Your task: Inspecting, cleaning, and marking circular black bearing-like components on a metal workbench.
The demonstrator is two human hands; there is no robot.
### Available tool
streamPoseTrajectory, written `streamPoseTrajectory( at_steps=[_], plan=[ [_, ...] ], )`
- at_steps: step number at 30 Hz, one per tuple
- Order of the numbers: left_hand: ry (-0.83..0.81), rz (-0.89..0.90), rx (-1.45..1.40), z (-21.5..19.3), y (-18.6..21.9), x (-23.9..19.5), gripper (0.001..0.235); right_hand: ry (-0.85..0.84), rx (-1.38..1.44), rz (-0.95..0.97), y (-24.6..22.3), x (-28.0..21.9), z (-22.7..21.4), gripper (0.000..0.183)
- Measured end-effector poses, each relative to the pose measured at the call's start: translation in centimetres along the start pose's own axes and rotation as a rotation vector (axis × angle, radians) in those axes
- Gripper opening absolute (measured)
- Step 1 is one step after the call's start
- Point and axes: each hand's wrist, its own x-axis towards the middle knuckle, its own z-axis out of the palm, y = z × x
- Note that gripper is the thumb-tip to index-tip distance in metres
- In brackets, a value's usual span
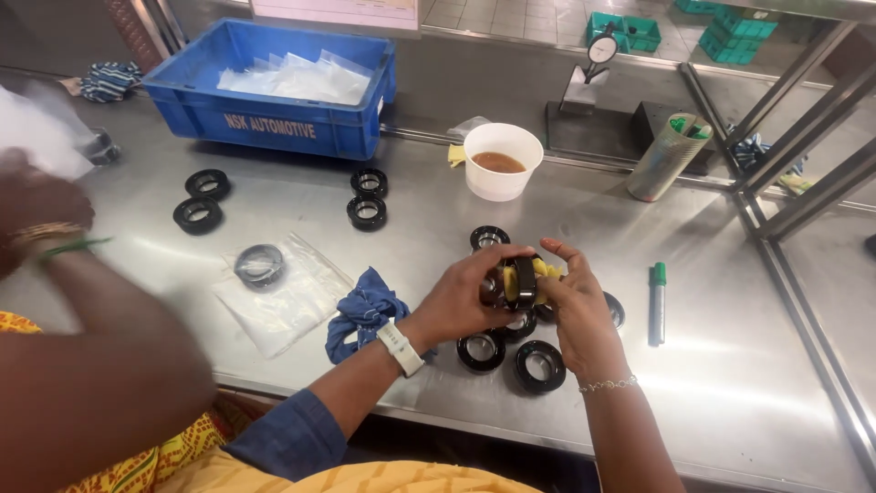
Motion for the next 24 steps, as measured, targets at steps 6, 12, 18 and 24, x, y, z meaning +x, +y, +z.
streamPoseTrajectory(
  at_steps=[6, 12, 18, 24],
  plan=[
    [0.028, -0.427, -0.169, 0.8, 0.4, -0.6, 0.08, -0.037, 0.081, 0.079, -1.3, -1.4, 0.4, 0.055],
    [0.045, -0.199, -0.321, 0.5, 0.9, -0.2, 0.071, -0.017, 0.099, 0.003, 0.4, -1.5, 0.3, 0.055],
    [0.093, -0.81, -0.576, -0.5, -6.7, 1.1, 0.076, 0.021, -0.268, -0.093, 0.5, -1.3, 1.2, 0.052],
    [0.068, -0.7, 0.645, -5.3, -16.5, 0.1, 0.079, 0.22, -0.222, -0.067, 4.0, -0.7, -3.0, 0.047]
  ],
)
